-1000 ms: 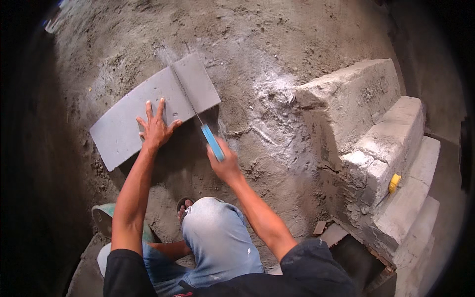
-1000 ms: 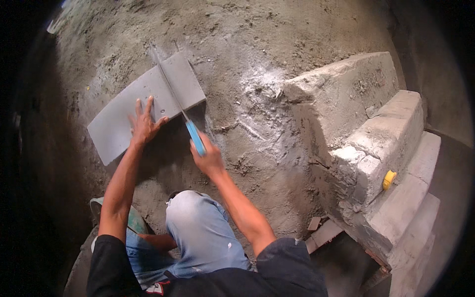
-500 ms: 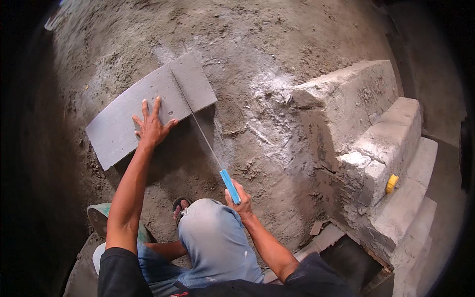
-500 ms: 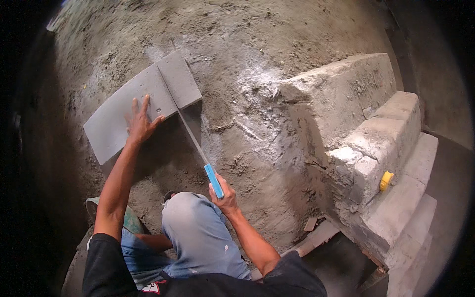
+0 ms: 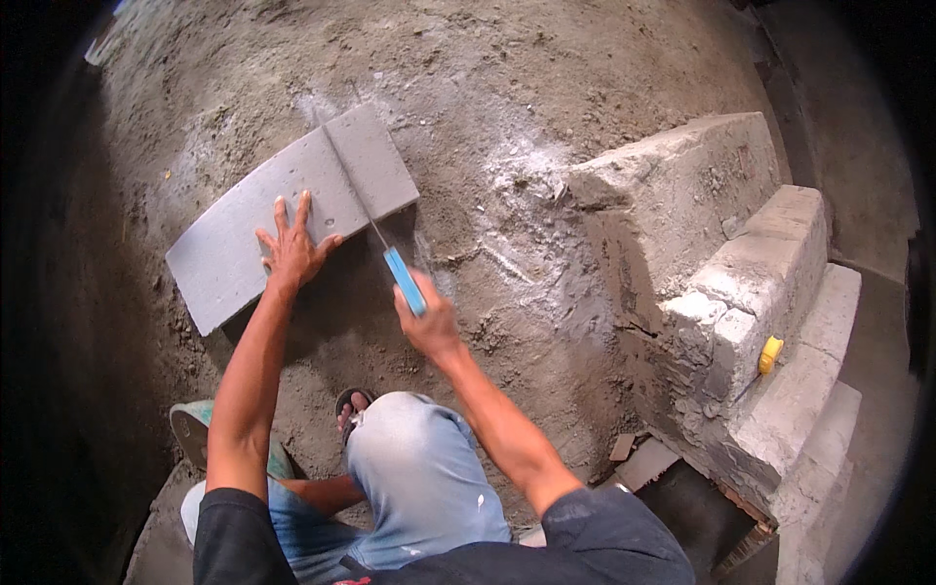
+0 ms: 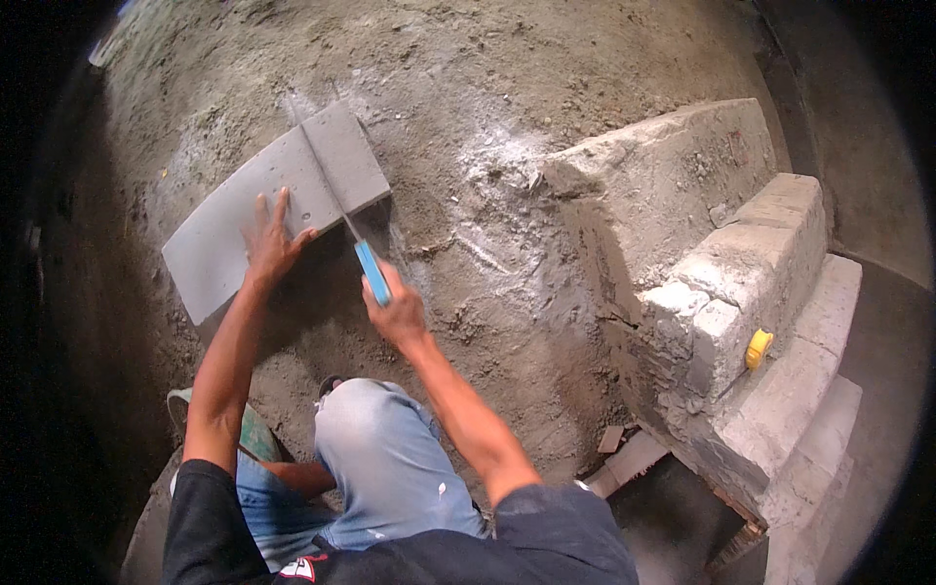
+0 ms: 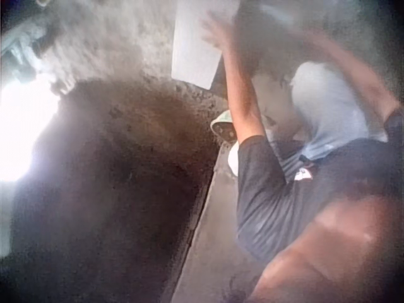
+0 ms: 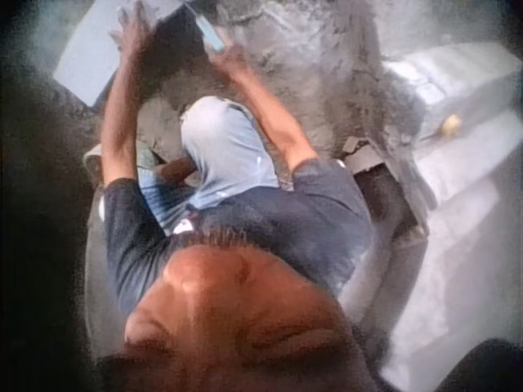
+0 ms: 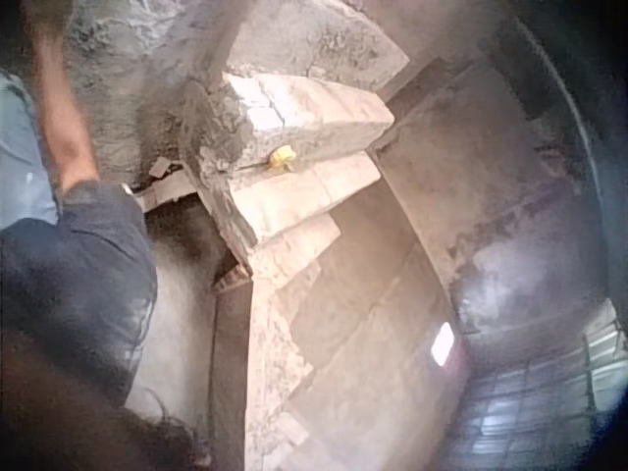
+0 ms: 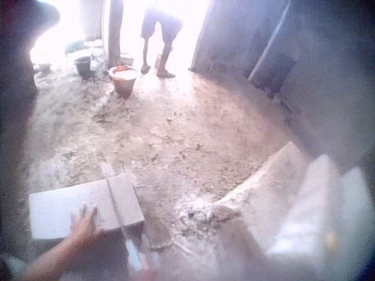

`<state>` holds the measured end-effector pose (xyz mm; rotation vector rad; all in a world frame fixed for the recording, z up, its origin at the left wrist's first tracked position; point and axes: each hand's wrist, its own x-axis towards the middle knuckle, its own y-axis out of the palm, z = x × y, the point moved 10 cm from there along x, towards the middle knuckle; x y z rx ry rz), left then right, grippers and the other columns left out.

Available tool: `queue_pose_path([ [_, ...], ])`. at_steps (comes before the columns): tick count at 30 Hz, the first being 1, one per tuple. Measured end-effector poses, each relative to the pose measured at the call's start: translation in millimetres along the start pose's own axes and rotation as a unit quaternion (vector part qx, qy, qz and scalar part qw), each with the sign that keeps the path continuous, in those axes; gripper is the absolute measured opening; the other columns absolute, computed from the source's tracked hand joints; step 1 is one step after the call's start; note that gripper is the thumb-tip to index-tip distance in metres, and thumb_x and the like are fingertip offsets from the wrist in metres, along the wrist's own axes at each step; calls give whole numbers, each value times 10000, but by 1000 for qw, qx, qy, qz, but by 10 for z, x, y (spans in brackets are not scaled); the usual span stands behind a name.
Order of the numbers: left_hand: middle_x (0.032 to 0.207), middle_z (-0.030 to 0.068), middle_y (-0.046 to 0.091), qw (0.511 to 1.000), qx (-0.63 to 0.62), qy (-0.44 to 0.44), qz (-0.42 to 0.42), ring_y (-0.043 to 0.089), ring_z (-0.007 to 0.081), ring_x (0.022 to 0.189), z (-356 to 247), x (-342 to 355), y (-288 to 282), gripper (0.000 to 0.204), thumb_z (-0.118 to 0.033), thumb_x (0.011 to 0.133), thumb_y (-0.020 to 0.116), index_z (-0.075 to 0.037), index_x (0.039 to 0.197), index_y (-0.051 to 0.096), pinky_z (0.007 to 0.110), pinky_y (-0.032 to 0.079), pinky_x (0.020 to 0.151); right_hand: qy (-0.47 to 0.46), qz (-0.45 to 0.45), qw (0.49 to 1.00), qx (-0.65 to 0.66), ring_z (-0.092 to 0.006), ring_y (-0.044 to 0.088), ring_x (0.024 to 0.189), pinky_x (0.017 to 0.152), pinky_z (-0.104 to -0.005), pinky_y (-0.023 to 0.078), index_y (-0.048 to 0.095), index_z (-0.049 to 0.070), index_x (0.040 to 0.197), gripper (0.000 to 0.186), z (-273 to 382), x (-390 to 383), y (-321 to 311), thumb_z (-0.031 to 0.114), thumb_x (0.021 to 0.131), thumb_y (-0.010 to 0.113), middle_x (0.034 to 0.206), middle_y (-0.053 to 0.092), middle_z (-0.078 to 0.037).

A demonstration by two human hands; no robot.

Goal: The person saws a lightweight concrete block by hand using a hand saw while sitting on the floor.

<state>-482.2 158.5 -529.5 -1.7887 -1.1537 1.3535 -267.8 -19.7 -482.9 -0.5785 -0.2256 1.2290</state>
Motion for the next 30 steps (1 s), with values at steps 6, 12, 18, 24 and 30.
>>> queue_pose_path([
  [6, 1625, 59, 60, 1000, 17, -8, -8, 75, 643, 1376, 156, -6, -95, 956, -529, 750, 786, -403, 1524, 240, 825, 309, 962, -43, 1, 999, 21, -400, 689, 945, 754, -421, 572, 567, 29, 1257, 377, -237, -1029, -322, 152, 914, 662, 1074, 681, -210],
  [12, 1623, 55, 62, 1000, 4, -10, -5, 79, 641, 1375, 83, -42, -44, 957, -533, 742, 791, -402, 1522, 253, 825, 313, 962, 28, 41, 999, -18, -363, 704, 970, 789, -399, 578, 563, -7, 1249, 398, -41, -84, 107, 114, 889, 684, 1087, 684, -226],
  [18, 1619, 57, 76, 1000, 18, -5, -6, 85, 632, 1378, 165, -54, -102, 951, -527, 746, 790, -406, 1522, 254, 829, 303, 968, -25, -8, 999, 36, -341, 715, 920, 746, -401, 564, 576, 43, 1264, 394, -217, -919, -290, 121, 893, 681, 1051, 687, -202],
  [24, 1618, 59, 78, 1000, -7, 6, -23, 79, 628, 1382, 112, -20, -54, 959, -519, 742, 798, -403, 1522, 251, 825, 307, 969, 19, 14, 999, 36, -357, 709, 924, 756, -400, 564, 575, 30, 1252, 391, -121, -234, 73, 132, 892, 688, 1049, 687, -208],
  [30, 1618, 69, 72, 1000, 24, -13, 1, 67, 635, 1382, 146, -26, -79, 957, -534, 738, 794, -395, 1520, 259, 830, 305, 965, -49, -23, 998, 34, -400, 693, 913, 731, -450, 563, 563, 20, 1265, 432, -185, -893, -292, 155, 881, 707, 1067, 672, -251],
])
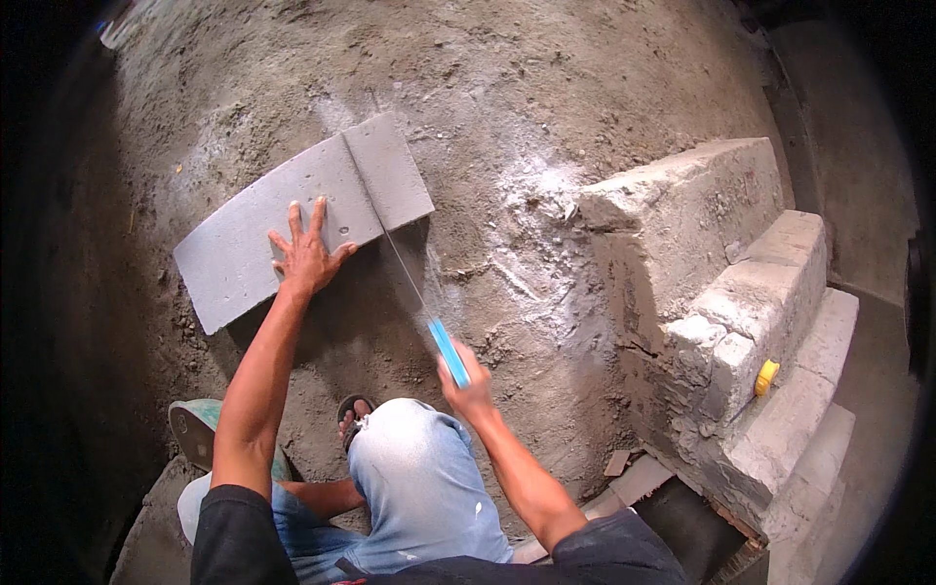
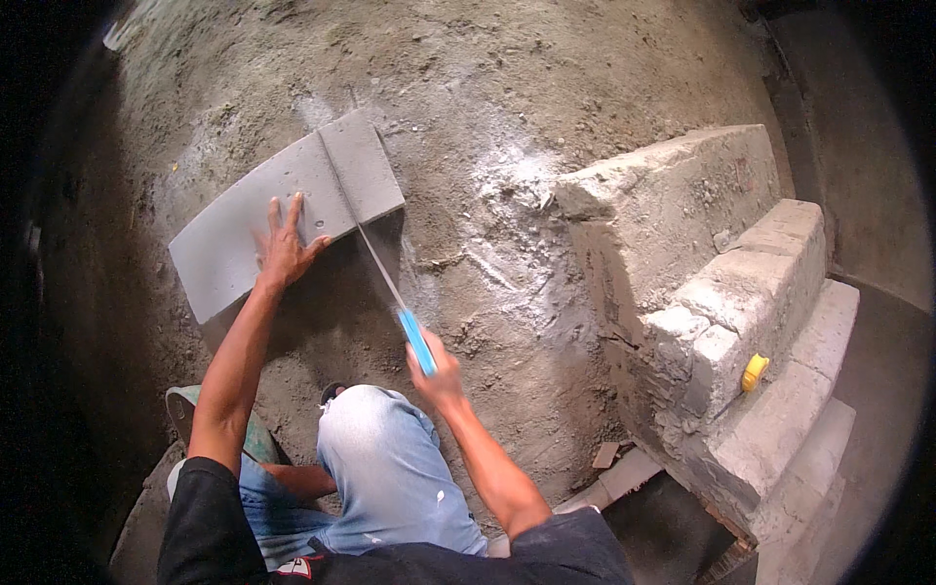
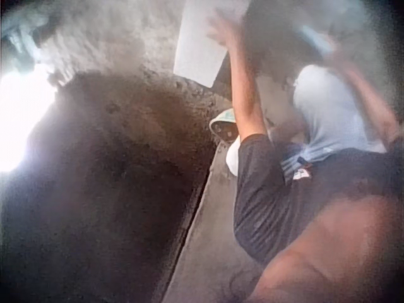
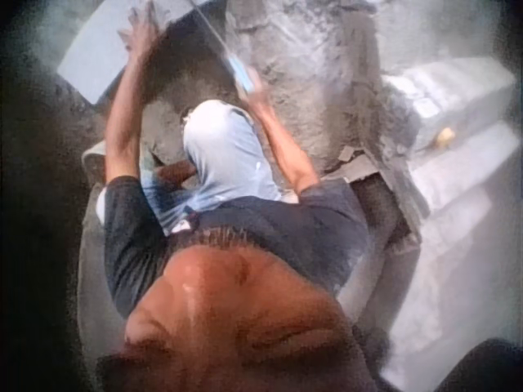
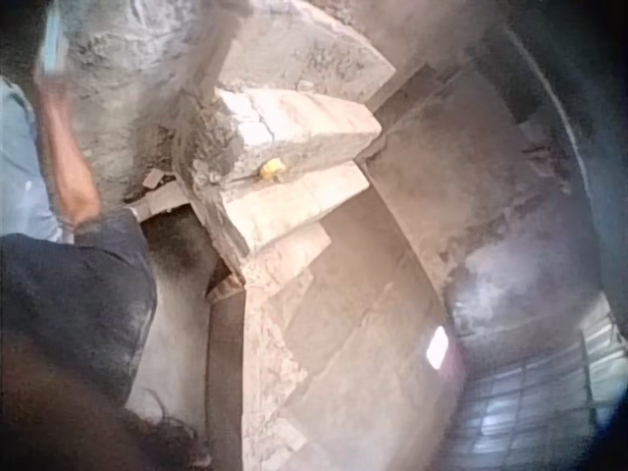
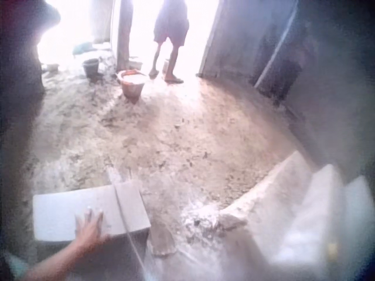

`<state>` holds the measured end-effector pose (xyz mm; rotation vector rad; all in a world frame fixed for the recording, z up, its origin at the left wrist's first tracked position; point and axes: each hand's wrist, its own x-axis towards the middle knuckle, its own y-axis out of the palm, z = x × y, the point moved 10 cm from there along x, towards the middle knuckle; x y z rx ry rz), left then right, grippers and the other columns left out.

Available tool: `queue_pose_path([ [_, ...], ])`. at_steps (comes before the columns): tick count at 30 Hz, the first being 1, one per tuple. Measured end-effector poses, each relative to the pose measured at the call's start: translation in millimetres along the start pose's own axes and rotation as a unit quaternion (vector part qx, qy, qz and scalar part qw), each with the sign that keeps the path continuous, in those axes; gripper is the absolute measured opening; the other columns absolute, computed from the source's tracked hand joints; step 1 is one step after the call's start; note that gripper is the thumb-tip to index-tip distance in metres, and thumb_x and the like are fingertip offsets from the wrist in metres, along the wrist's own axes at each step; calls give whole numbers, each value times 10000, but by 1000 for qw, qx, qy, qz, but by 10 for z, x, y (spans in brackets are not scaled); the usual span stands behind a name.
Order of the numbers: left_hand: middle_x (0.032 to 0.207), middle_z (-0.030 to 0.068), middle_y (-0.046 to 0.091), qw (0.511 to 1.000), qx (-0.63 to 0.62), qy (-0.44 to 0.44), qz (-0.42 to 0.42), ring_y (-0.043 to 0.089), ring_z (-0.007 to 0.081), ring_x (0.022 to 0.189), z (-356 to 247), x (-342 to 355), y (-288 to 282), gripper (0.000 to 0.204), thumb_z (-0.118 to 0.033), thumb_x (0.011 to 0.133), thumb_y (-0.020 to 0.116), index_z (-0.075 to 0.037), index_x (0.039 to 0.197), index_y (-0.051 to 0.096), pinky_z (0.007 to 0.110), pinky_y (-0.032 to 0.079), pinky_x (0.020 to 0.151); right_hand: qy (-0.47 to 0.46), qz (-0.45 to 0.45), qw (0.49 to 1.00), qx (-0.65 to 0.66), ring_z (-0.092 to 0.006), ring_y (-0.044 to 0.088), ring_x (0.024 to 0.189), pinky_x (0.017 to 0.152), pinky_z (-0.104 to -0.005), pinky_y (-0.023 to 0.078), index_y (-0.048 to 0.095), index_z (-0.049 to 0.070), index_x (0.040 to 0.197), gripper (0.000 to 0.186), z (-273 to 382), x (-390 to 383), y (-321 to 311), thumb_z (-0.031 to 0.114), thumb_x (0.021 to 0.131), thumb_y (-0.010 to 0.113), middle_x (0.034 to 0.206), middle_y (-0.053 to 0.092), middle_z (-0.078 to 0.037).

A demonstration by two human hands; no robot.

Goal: The person saws a lightweight concrete block by hand using a hand saw while sitting on the floor.

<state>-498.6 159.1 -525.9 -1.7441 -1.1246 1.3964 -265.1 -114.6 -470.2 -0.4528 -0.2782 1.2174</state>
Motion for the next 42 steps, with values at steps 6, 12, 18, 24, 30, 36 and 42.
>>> queue_pose_path([
  [6, 1619, 76, 63, 1000, -16, -3, -5, 62, 649, 1372, -31, 79, 0, 958, -531, 746, 787, -400, 1523, 242, 843, 295, 955, 48, 23, 998, 16, -389, 686, 965, 748, -401, 560, 597, 35, 1227, 361, -84, 648, 399, 177, 906, 682, 1084, 678, -211],
  [12, 1622, 74, 49, 999, -48, 9, -9, 43, 653, 1372, 23, 31, -6, 957, -520, 753, 787, -399, 1525, 233, 843, 299, 952, 40, 19, 999, 9, -398, 686, 971, 759, -423, 567, 587, 22, 1257, 406, -73, 436, 221, 163, 894, 699, 1081, 677, -241],
  [18, 1628, 62, 6, 999, -26, -27, 38, 38, 649, 1376, -33, 15, 13, 972, -514, 748, 792, -391, 1526, 222, 835, 290, 963, 41, 1, 999, 9, -328, 726, 903, 734, -379, 570, 633, -8, 1200, 380, -3, 98, -41, 164, 875, 725, 1033, 705, -214],
  [24, 1633, 57, -15, 999, -22, 33, -20, 70, 639, 1376, -48, 258, 56, 1000, -507, 731, 794, -399, 1523, 193, 802, 301, 969, 66, 8, 991, -116, -307, 731, 912, 775, -365, 581, 672, -25, 1140, 387, 416, -1107, -1643, 190, 833, 768, 1045, 712, -221],
  [30, 1606, 231, 4, 989, 53, -51, 131, 134, 584, 1415, -81, 258, 68, 1257, -558, 614, 863, -222, 1554, 98, 729, 307, 1048, 198, -70, 972, -108, -416, 681, 894, 734, -518, 534, 691, 58, 1068, 450, 371, -1624, -2144, 402, 782, 741, 967, 707, -222],
  [36, 1579, 207, 241, 969, 154, 55, 187, 197, 527, 1429, -401, 634, -105, 1205, -693, 594, 813, -136, 1526, 291, 686, 322, 1073, 315, -28, 937, -151, -341, 721, 794, 707, -442, 557, 700, 30, 1109, 415, 549, -1130, -2321, 370, 871, 702, 826, 716, -192],
  [42, 1576, 144, 278, 953, 135, 221, 156, 254, 484, 1422, -1149, 483, -396, 1118, -638, 618, 827, -220, 1520, 317, 714, 347, 1040, 366, 31, 901, -230, -375, 698, 848, 751, -467, 528, 707, 23, 1039, 496, 1137, -478, -2677, 490, 882, 655, 885, 713, -203],
])
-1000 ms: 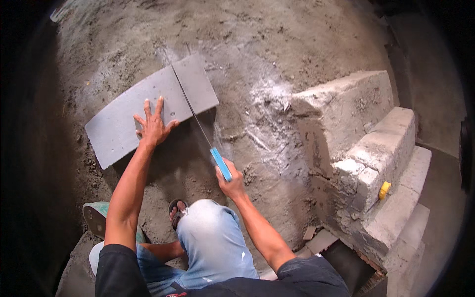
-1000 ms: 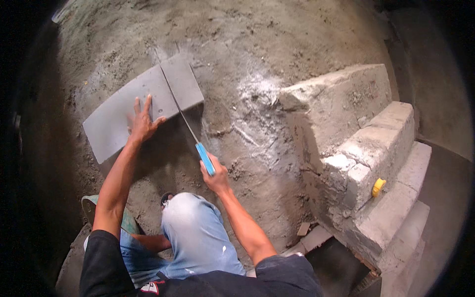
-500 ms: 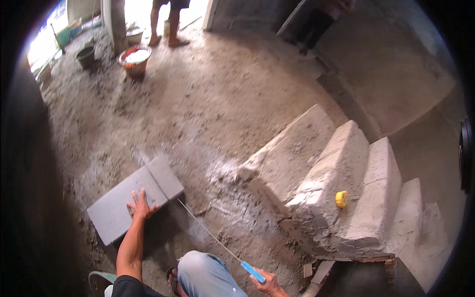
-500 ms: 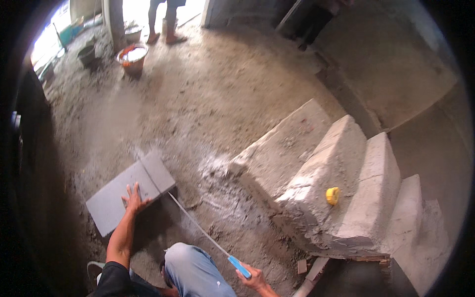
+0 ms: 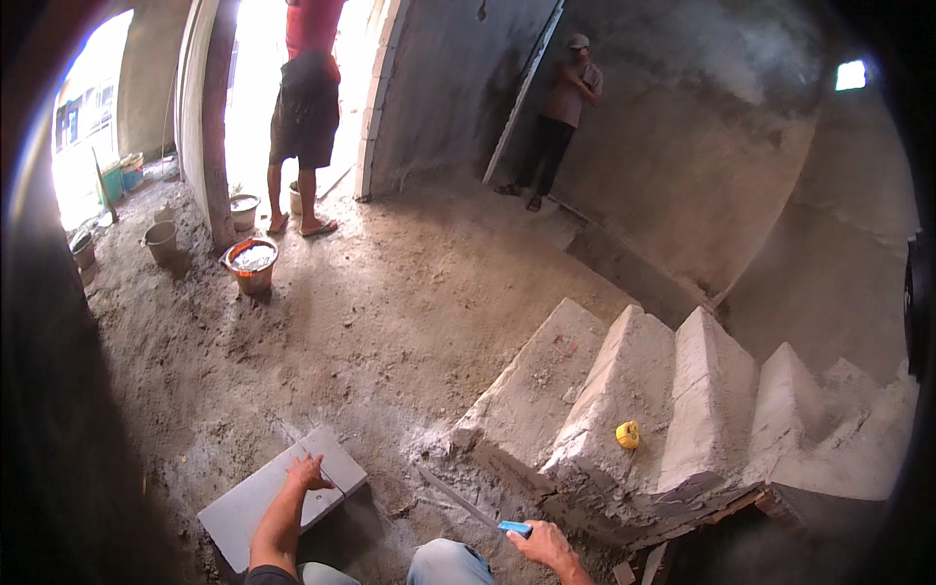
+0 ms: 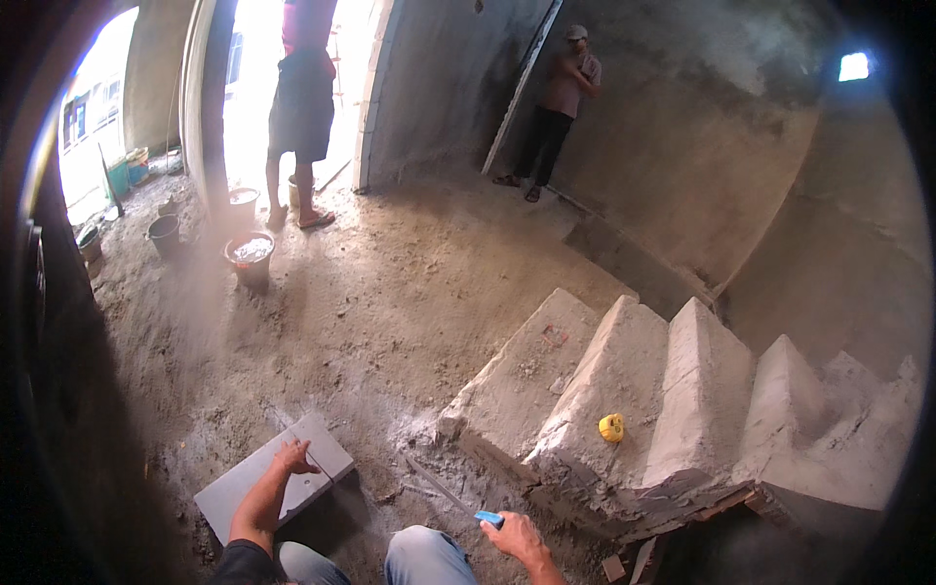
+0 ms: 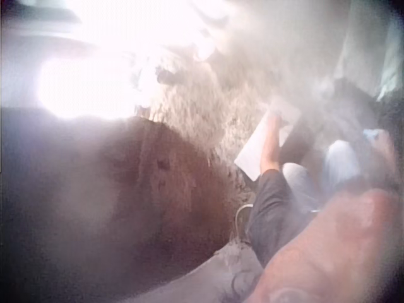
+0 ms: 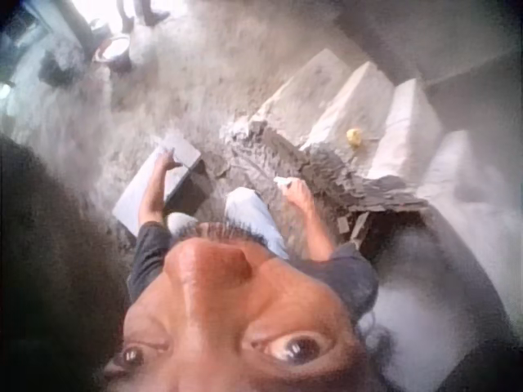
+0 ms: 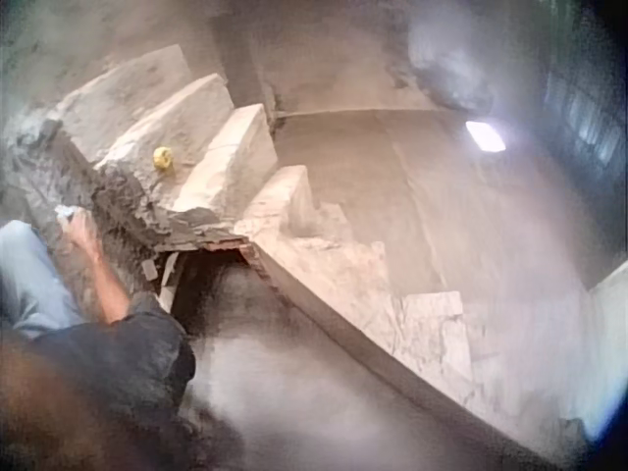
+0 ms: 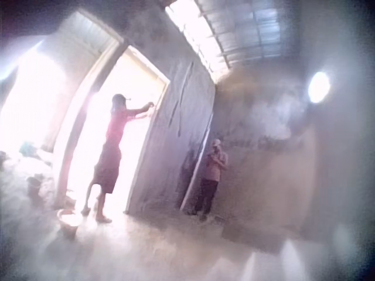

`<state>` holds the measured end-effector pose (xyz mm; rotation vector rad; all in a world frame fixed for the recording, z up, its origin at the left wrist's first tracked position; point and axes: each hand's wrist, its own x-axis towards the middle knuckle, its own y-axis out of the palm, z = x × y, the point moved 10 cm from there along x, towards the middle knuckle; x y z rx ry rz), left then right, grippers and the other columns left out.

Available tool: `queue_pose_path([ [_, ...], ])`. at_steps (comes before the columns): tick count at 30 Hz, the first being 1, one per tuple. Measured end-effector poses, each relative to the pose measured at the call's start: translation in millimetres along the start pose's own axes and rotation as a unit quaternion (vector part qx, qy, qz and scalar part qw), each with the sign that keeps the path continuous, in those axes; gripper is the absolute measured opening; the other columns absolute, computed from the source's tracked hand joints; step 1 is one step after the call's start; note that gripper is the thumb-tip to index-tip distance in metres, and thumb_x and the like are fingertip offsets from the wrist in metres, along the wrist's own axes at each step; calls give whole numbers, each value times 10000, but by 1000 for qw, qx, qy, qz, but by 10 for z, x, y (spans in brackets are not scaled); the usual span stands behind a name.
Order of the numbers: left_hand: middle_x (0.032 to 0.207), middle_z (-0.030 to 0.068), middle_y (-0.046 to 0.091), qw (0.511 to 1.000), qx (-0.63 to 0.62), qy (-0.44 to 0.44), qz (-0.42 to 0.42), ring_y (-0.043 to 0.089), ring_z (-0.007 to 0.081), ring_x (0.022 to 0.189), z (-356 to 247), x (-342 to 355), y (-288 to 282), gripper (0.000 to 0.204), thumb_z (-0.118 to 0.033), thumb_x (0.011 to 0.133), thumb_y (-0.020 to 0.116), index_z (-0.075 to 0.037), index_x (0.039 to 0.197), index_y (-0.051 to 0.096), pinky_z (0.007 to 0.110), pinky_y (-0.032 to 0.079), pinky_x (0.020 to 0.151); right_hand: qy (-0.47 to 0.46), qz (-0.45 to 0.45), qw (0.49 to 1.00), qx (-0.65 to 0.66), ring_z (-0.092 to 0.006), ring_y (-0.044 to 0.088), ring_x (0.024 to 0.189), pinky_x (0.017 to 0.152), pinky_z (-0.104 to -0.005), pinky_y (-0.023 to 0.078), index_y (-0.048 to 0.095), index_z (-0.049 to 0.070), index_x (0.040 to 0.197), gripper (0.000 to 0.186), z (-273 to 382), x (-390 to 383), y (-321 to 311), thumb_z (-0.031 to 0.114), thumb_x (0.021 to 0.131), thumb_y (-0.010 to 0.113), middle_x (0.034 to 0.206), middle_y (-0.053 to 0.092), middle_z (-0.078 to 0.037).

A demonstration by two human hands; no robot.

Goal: The person saws a lightweight concrete block by hand using a hand saw while sitting on the floor.

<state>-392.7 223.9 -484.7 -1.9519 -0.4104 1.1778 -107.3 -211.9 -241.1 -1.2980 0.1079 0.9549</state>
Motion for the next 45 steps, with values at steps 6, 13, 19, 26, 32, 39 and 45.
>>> queue_pose_path([
  [6, 1637, 87, 142, 994, 11, 82, -67, 154, 481, 1458, -396, 173, 260, 1197, -543, 581, 886, -294, 1551, 231, 740, 269, 1067, -35, 5, 989, -146, -387, 639, 1088, 935, -470, 510, 694, 61, 1130, 514, 917, 29, -283, 510, 891, 619, 1129, 686, -205],
  [13, 1662, 30, 32, 990, 96, 97, -38, 72, 466, 1484, -749, 292, 638, 1183, -463, 640, 870, -395, 1560, 130, 773, 206, 1062, -23, 0, 982, -189, -383, 636, 1105, 954, -474, 505, 692, 97, 1167, 514, 1177, 172, -358, 520, 883, 628, 1164, 680, -195],
  [19, 1662, 24, 21, 986, 108, 95, -83, 54, 456, 1490, -558, 585, 868, 864, -297, 855, 695, -454, 1536, 187, 787, 162, 1062, -29, -2, 980, -197, -385, 640, 1097, 947, -475, 508, 697, 90, 1153, 510, 1243, 217, -319, 515, 880, 631, 1149, 683, -204],
  [26, 1651, 36, 55, 986, 111, 96, -80, 62, 540, 1454, -674, 529, 692, 812, -288, 834, 707, -435, 1511, 283, 776, 200, 1060, -24, -1, 981, -191, -384, 645, 1085, 943, -473, 507, 701, 78, 1136, 501, 1153, 220, -308, 502, 881, 627, 1131, 690, -204],
  [32, 1649, 46, 29, 983, 92, 123, -104, 62, 599, 1422, -359, 997, 654, 856, -283, 747, 775, -400, 1480, 350, 751, 348, 1004, -56, -1, 978, -201, -390, 642, 1089, 940, -474, 506, 701, 62, 1127, 520, 1353, 219, -257, 515, 883, 623, 1127, 688, -212],
  [39, 1642, 84, -74, 988, -121, 50, -82, -34, 543, 1451, -844, 463, 387, 784, -333, 688, 831, -304, 1396, 496, 752, 315, 1040, -36, -15, 977, -211, -390, 638, 1097, 944, -478, 505, 698, 62, 1128, 524, 1137, 182, -279, 521, 888, 618, 1136, 685, -210],
  [45, 1647, 63, -32, 974, -193, -68, -101, 22, 478, 1474, -535, 623, 512, 645, -329, 754, 797, -231, 1335, 535, 739, 344, 1011, -49, -2, 977, -207, -391, 638, 1094, 944, -481, 504, 696, 69, 1135, 515, 1254, 114, -203, 512, 879, 631, 1133, 686, -208],
])
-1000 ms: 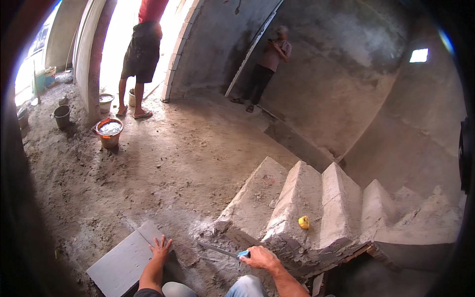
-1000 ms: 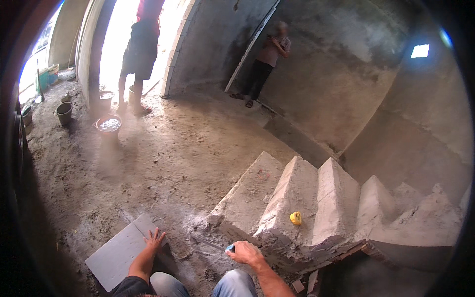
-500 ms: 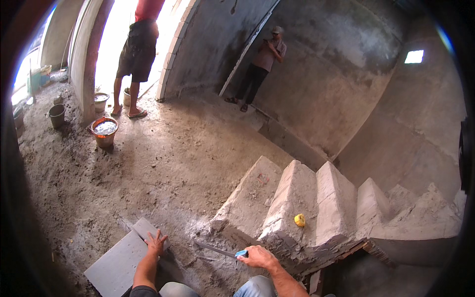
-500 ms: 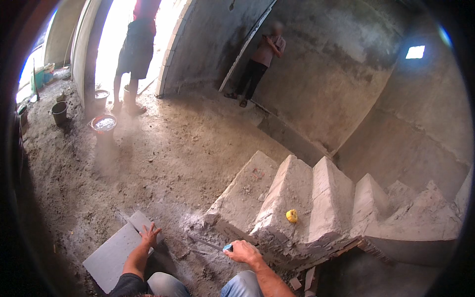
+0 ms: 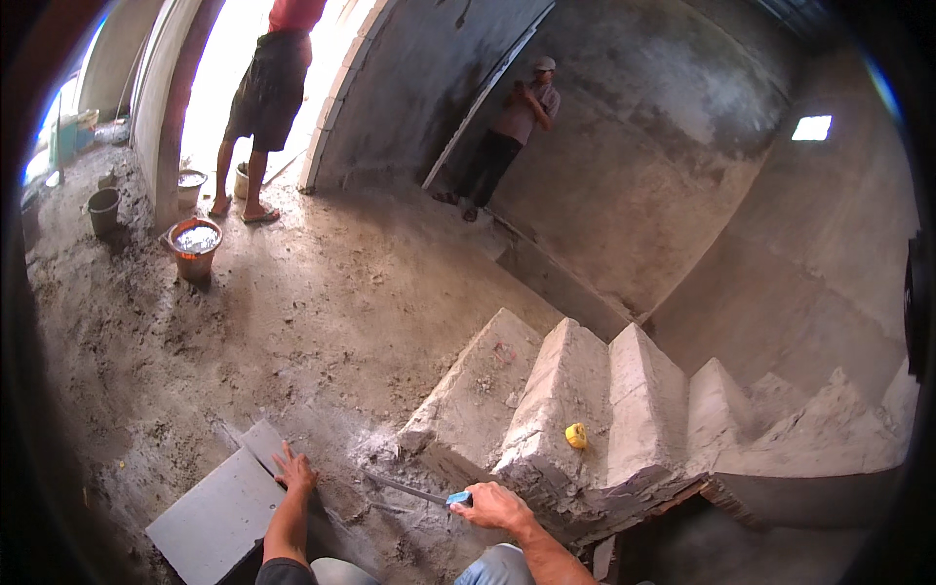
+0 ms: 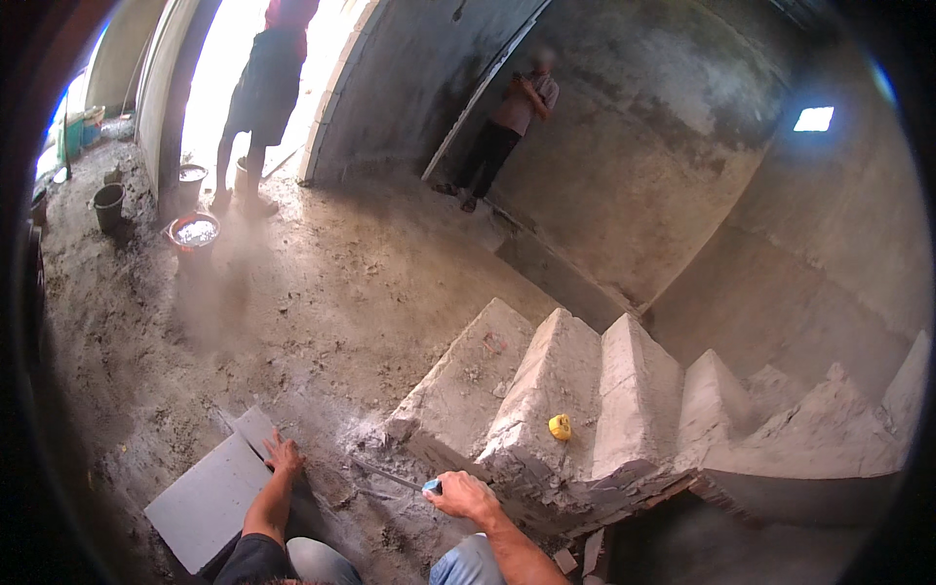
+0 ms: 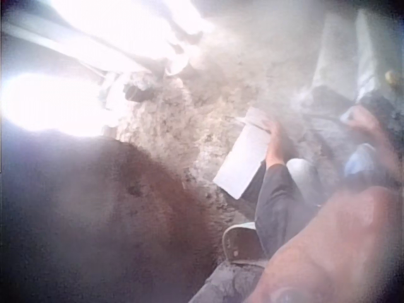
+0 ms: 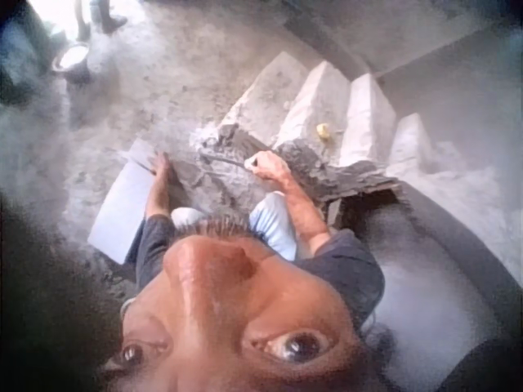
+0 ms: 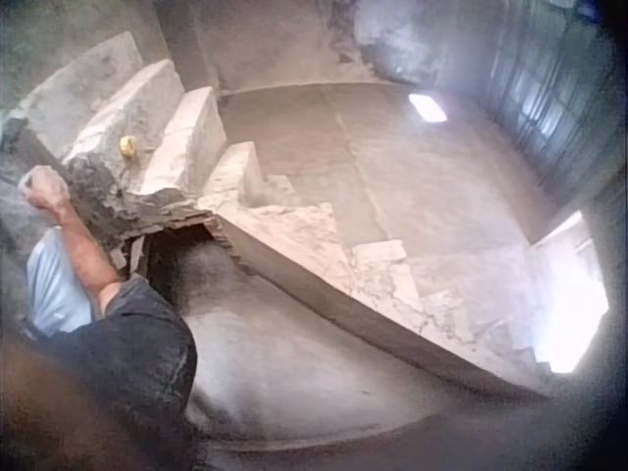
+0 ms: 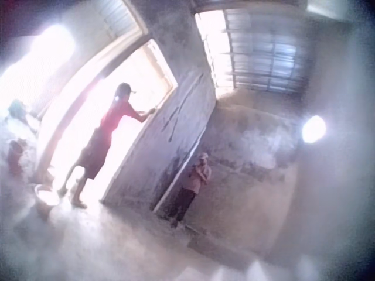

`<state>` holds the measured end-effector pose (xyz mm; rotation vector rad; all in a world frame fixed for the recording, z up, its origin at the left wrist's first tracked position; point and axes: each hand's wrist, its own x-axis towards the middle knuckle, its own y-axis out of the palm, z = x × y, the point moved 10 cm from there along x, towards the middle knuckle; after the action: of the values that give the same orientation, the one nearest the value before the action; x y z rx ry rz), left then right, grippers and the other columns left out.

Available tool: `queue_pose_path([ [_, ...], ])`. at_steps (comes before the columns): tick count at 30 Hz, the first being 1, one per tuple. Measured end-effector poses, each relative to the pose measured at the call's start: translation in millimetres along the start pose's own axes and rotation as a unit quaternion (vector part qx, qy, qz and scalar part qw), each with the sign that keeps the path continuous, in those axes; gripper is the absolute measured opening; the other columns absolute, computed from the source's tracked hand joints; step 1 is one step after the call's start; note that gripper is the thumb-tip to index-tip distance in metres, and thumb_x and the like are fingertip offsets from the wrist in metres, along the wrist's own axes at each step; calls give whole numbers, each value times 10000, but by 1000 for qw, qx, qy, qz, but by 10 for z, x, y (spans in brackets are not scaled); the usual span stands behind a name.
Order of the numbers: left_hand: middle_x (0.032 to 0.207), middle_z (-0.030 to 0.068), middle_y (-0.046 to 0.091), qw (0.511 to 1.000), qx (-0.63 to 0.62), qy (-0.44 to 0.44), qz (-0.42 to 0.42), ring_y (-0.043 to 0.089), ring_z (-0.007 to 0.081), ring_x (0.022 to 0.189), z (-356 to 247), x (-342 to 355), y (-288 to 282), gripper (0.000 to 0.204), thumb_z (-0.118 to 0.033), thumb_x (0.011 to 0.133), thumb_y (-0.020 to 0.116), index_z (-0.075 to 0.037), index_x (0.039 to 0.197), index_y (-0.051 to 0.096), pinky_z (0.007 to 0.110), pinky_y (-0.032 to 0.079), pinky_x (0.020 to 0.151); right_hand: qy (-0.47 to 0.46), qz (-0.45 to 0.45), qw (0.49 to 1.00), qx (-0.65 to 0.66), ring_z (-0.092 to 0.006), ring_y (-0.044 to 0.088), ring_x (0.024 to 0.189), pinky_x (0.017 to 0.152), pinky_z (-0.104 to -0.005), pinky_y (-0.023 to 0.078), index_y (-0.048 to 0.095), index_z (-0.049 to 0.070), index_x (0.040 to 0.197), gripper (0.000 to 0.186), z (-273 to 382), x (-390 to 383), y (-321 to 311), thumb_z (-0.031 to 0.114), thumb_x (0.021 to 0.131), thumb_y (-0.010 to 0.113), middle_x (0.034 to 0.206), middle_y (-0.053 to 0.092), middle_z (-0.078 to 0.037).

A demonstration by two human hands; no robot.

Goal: The person saws a lightweight concrete block by hand using a hand saw while sitting on the floor.

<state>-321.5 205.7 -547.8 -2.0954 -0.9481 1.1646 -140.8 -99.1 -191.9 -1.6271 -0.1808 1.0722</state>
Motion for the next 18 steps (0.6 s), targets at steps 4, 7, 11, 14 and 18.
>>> queue_pose_path([
  [4, 1648, 46, 18, 997, -20, -63, -47, 52, 453, 1477, 121, 66, 92, 641, -388, 777, 750, -229, 1355, 521, 722, 322, 1025, -15, -8, 1000, -4, -406, 649, 1049, 917, -485, 515, 695, 45, 1102, 525, 84, 22, 20, 514, 876, 633, 1088, 687, -228],
  [7, 1650, 61, 13, 990, -80, -78, -88, 101, 485, 1459, -254, -127, -327, 747, -425, 746, 755, -263, 1413, 461, 719, 309, 1033, -29, -66, 997, -7, -433, 662, 968, 848, -494, 535, 695, 30, 1041, 504, -117, -16, 1, 500, 863, 659, 990, 685, -264],
  [11, 1604, 178, -251, 944, -236, -198, -121, 32, 600, 1428, 70, 114, -903, 1076, -416, 676, 797, -472, 1528, 142, 666, 305, 1065, -45, -91, 994, 28, -449, 660, 927, 804, -496, 540, 687, 11, 998, 456, 38, -88, -205, 447, 867, 681, 944, 684, -265],
  [14, 1587, 241, -250, 892, -384, -221, -90, 21, 613, 1420, 333, 261, -832, 1185, -348, 608, 801, -329, 1565, 104, 654, 295, 1073, -29, -90, 995, 33, -459, 656, 907, 781, -510, 530, 693, 8, 985, 422, -7, -64, -122, 414, 870, 687, 920, 678, -276],
  [18, 1322, 305, 465, 817, -566, -111, -22, 516, 448, 1183, 588, 417, -1042, 1181, -244, 608, 732, -100, 1559, 46, 618, 473, 891, -24, -74, 997, 28, -463, 651, 915, 778, -510, 527, 695, 20, 1008, 408, 10, -59, 21, 406, 874, 689, 933, 678, -275],
])
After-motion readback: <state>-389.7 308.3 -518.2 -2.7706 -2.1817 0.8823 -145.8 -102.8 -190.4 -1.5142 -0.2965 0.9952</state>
